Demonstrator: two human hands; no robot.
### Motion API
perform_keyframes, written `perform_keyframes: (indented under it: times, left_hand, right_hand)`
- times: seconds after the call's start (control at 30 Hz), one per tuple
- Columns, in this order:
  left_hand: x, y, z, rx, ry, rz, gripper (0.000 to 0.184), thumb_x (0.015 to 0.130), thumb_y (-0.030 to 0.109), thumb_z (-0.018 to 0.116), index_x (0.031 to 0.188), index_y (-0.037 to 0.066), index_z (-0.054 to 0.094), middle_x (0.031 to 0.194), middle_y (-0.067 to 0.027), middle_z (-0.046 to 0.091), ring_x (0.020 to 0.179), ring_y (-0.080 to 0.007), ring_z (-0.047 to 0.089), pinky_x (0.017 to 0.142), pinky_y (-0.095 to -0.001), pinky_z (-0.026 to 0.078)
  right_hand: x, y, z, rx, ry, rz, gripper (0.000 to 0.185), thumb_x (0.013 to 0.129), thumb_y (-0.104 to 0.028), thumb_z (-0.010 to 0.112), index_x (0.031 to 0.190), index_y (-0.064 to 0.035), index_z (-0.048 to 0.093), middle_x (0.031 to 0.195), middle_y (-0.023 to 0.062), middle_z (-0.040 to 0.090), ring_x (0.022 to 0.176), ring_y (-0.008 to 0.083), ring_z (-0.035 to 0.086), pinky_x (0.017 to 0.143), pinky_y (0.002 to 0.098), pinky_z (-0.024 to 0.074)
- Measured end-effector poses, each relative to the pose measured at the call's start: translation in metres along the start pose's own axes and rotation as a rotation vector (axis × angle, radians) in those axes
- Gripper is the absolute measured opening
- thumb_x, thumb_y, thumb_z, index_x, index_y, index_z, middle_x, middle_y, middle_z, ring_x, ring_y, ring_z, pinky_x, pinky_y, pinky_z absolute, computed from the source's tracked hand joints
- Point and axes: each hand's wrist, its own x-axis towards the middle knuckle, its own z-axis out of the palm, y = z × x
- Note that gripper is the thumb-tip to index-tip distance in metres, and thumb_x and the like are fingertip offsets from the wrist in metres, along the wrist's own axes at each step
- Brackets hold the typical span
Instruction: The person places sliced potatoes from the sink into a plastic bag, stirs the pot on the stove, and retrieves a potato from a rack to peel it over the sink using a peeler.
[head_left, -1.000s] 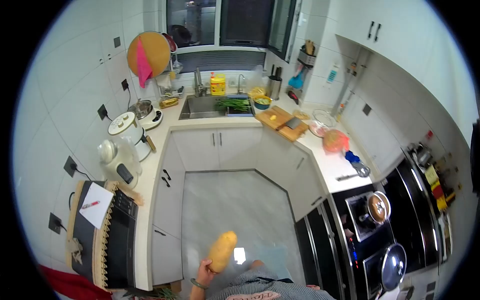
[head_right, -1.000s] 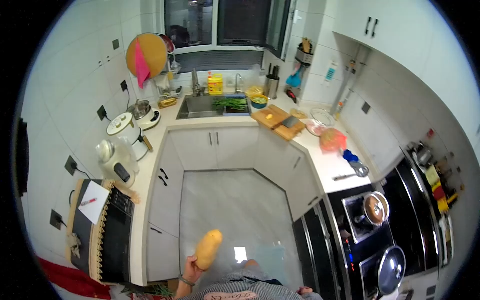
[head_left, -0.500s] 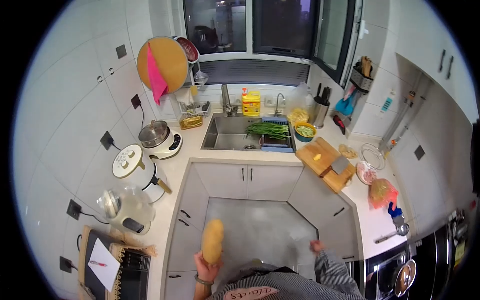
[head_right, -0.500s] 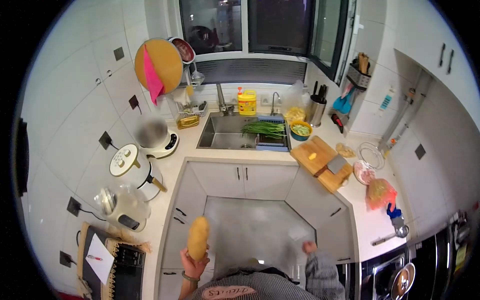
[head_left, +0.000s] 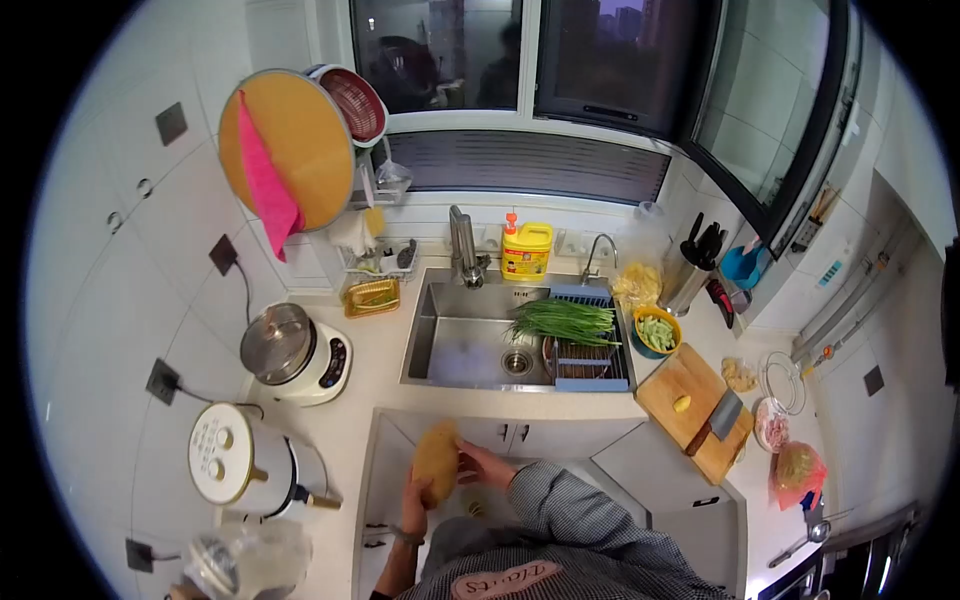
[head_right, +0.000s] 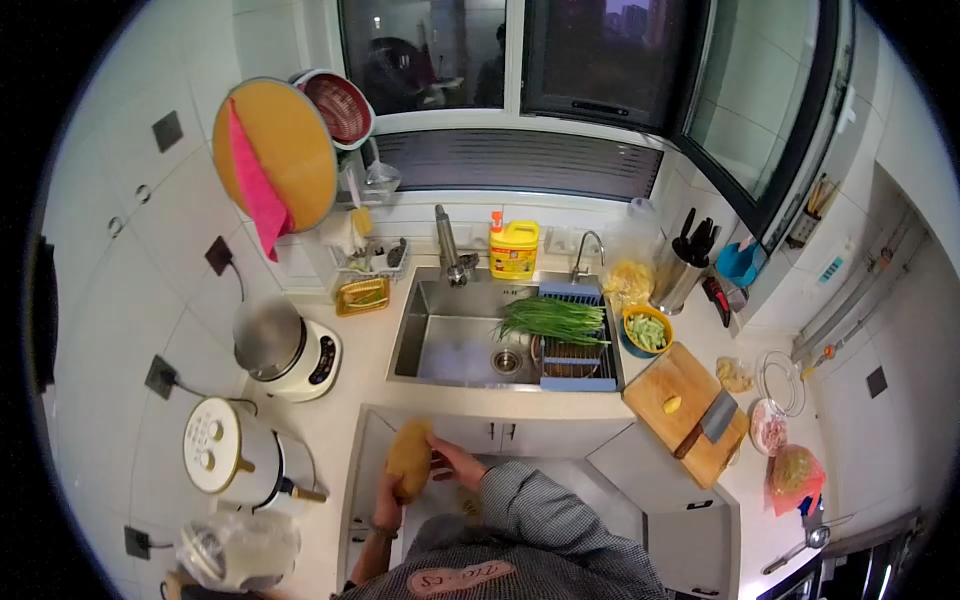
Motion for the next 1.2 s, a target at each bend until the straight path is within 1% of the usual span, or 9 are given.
perform_keyframes:
  times: [0.17,0.23,0.33,0.6,0.87,1.0,1.07,1.13,1.2]
  left_hand:
    - [0.124,0.023,0.037,0.206,-0.195,0.104,0.068,0.084,0.036,0.064,0.139,0.007,0.038,0.122,-0.0107,0.055,0.104,-0.0233,0.057,0.082,-0.0352,0.049]
    - [0.166,0.048,0.049,0.909,-0.346,0.149,0.076,0.079,0.041,0.072,0.138,0.006,0.041,0.121,-0.0157,0.051,0.104,-0.0299,0.056,0.088,-0.04,0.048]
    - [0.229,0.092,0.07,1.306,-0.374,0.396,0.08,0.073,0.042,0.078,0.136,0.006,0.044,0.116,-0.0183,0.047,0.102,-0.0343,0.053,0.089,-0.0423,0.047]
    - [0.433,0.111,0.14,1.136,-0.123,0.725,0.083,0.069,0.034,0.083,0.137,0.012,0.043,0.12,-0.0161,0.04,0.11,-0.0336,0.045,0.095,-0.0429,0.042]
    - [0.445,0.115,0.145,1.088,-0.172,0.645,0.059,0.068,0.03,0.082,0.116,0.005,0.058,0.116,-0.0168,0.047,0.112,-0.0339,0.046,0.094,-0.0422,0.042]
    - [0.442,0.122,0.139,1.141,-0.297,0.552,0.067,0.07,0.027,0.08,0.126,0.006,0.05,0.122,-0.0181,0.045,0.117,-0.0363,0.044,0.097,-0.0419,0.042]
    - [0.469,0.109,0.121,1.113,-0.377,0.499,0.071,0.071,0.025,0.078,0.132,0.006,0.046,0.127,-0.0198,0.043,0.121,-0.0386,0.042,0.099,-0.0428,0.04]
    - [0.523,0.064,0.087,1.061,-0.438,0.693,0.08,0.074,0.02,0.074,0.141,0.007,0.033,0.139,-0.0225,0.037,0.129,-0.0406,0.037,0.103,-0.0434,0.037]
    - [0.538,0.088,0.114,1.016,-0.505,0.579,0.081,0.075,0.019,0.071,0.143,0.008,0.029,0.142,-0.022,0.036,0.131,-0.0396,0.037,0.105,-0.0422,0.036]
  right_hand:
    - [0.051,-0.038,-0.032,0.408,0.119,-0.262,0.056,0.092,-0.039,0.058,0.136,-0.0078,0.042,0.127,0.0089,0.055,0.116,0.0231,0.055,0.096,0.0416,0.046]
    - [0.061,-0.061,-0.055,0.486,0.155,-0.282,0.056,0.091,-0.035,0.06,0.135,-0.0067,0.041,0.125,0.0103,0.056,0.117,0.0249,0.054,0.096,0.042,0.0468]
    - [0.088,-0.074,-0.097,0.447,0.294,-0.393,0.069,0.086,-0.033,0.066,0.141,-0.0077,0.032,0.132,0.0131,0.049,0.118,0.0294,0.053,0.095,0.0438,0.0477]
    - [0.159,-0.118,-0.171,0.486,0.384,-0.156,0.084,0.08,-0.041,0.071,0.145,-0.0087,0.028,0.139,0.0145,0.043,0.126,0.0318,0.045,0.101,0.0446,0.0421]
    - [0.21,-0.135,-0.193,0.248,0.527,-0.028,0.075,0.083,-0.04,0.067,0.142,-0.0094,0.033,0.131,0.0138,0.05,0.12,0.0294,0.051,0.095,0.0441,0.0465]
    - [0.209,-0.155,-0.179,0.343,0.467,-0.08,0.078,0.086,-0.038,0.064,0.148,-0.0098,0.025,0.143,0.0159,0.04,0.129,0.0328,0.041,0.103,0.0429,0.0377]
    - [0.219,-0.16,-0.178,0.308,0.57,-0.094,0.073,0.082,-0.037,0.068,0.141,-0.0099,0.035,0.128,0.0118,0.052,0.116,0.027,0.054,0.093,0.0412,0.0469]
    - [0.229,-0.161,-0.18,0.318,0.558,-0.125,0.071,0.082,-0.034,0.068,0.14,-0.0095,0.035,0.127,0.0116,0.052,0.115,0.0265,0.054,0.093,0.041,0.0471]
    - [0.236,-0.16,-0.179,0.329,0.549,-0.15,0.069,0.082,-0.031,0.067,0.14,-0.0091,0.035,0.126,0.0113,0.053,0.114,0.026,0.055,0.092,0.0409,0.0472]
